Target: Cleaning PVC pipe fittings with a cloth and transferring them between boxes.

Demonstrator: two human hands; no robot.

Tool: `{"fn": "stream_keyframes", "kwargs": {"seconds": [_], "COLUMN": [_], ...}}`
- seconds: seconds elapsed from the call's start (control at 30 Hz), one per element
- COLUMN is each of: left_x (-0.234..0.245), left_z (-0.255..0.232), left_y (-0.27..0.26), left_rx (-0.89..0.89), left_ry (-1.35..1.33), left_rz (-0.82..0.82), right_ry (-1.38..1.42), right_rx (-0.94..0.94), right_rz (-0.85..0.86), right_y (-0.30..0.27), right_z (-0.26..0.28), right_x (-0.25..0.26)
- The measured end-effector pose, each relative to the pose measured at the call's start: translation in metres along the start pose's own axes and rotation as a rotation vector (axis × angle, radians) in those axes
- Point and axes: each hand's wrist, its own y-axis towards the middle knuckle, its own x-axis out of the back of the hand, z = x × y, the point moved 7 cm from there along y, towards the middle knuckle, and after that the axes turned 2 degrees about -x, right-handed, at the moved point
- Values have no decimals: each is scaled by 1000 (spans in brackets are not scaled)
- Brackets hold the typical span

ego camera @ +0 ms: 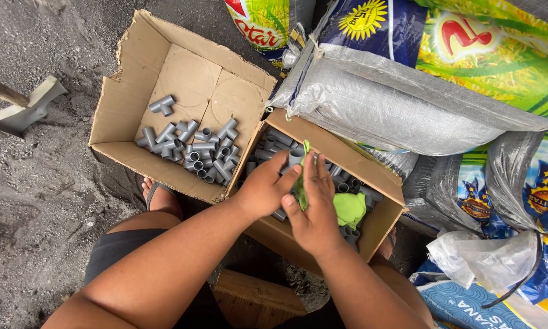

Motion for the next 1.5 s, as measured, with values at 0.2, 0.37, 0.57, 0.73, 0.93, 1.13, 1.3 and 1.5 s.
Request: {"fn": "stream_keyframes", "kwargs": {"seconds": [0.2,0.37,0.57,0.73,0.93,1.13,1.3,1.5], "left_x": [14,1,-18,-31,-38,-40,-42,-30], "left_z": [31,25,0,13,15,-7,-8,-7], "left_y": [10,10,3,6,15,22,24,18], "left_rx": [-15,-16,-38,-57,-91,-97,-127,-128], "left_ry": [-117,-82,25,-12,-180,-161,-205,-188], "left_rz": [-124,-41,78,148,145,142,163,134], "right_ry": [-53,47,41,-12,-86,-121,-26,-26], "right_rx": [151,95,2,-5,-31,74,195,118], "right_rz": [-33,-217,-384,-394,-530,-660,-702,-756], "right_y": [-9,-13,-22,-19,-20,-27,-17,-9], "right_z": [-1,-4,-30,-28,-38,-41,-17,-8], "right_x": [-19,5,35,46,71,64,80,74]}}
